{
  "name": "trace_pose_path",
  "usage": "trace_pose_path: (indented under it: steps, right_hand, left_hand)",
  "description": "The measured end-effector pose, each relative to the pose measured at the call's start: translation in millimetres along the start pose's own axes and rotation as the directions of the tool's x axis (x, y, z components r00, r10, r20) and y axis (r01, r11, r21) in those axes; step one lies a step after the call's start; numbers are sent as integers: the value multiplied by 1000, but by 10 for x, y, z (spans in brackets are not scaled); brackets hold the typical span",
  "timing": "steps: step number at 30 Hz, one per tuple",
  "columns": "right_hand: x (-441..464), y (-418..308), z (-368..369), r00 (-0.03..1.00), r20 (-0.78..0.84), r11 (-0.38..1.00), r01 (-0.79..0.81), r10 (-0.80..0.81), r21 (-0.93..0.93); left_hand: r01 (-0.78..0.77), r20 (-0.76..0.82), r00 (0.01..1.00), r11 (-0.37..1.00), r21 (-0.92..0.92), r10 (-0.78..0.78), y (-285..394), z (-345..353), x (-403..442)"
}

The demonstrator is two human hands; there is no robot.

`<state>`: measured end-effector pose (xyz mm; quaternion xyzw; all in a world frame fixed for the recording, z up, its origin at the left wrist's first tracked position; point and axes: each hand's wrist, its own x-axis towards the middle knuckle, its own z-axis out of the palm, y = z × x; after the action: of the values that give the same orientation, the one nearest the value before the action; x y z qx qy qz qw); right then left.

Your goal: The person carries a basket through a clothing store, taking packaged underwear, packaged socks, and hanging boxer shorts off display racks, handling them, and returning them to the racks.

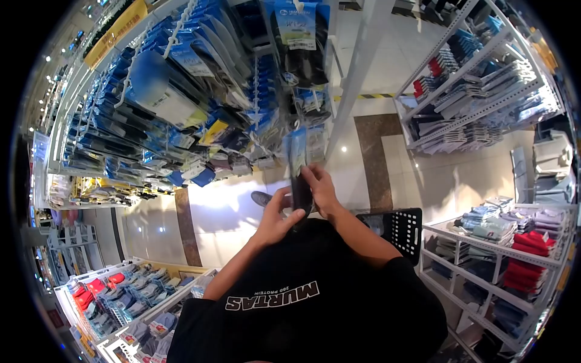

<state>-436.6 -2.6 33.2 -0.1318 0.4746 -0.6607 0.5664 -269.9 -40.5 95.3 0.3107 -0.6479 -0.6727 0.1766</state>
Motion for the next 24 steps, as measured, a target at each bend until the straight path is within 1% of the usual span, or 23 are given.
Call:
trace_pose_path:
  steps: [1, 2, 3, 4, 6, 7, 10, 14, 16, 17, 20, 24]
  right_hand:
    - [8, -9, 6, 992, -98, 989, 69, -82, -132]
    - [-4, -17, 8, 981, -79, 984, 176, -175, 8]
    - [0, -12, -11, 967, -111, 974, 225, -228, -32]
    - [10, 9, -73, 950, -142, 960, 271, -279, -73]
    - [105, 138, -300, 892, -231, 916, 351, -390, -193]
    - [96, 60, -316, 859, -282, 888, 340, -427, -309]
    - [195, -97, -497, 794, -328, 822, 343, -512, -455]
    - [423, -287, -531, 763, -363, 797, 312, -534, -517]
    - [571, -272, -560, 774, -343, 807, 341, -532, -482]
    - [627, -243, -564, 782, -329, 812, 355, -530, -464]
    - [738, -168, -630, 778, -332, 784, 307, -534, -540]
    - [825, -109, -706, 789, -322, 806, 336, -524, -488]
  left_hand:
    - [28, -37, 999, 1000, 2, -28, -46, -3, 10]
    - [56, -75, 996, 998, 3, -56, -132, -9, 35]
    - [84, -111, 990, 996, 3, -83, -220, -20, 62]
    - [73, -134, 989, 996, 45, -67, -298, -32, 79]
    - [51, -168, 984, 999, -17, -53, -449, -16, 90]
    - [40, -187, 981, 998, -50, -49, -500, -5, 83]
    - [138, -126, 983, 990, 1, -136, -590, -26, 33]
    - [156, -104, 983, 988, 6, -154, -627, -47, 2]
    - [191, -92, 977, 981, -14, -192, -595, -80, 3]
    - [176, -96, 980, 984, -8, -176, -603, -94, 2]
    - [152, -123, 981, 988, -2, -151, -673, -128, 5]
    - [174, -187, 968, 985, 19, -167, -759, -242, 39]
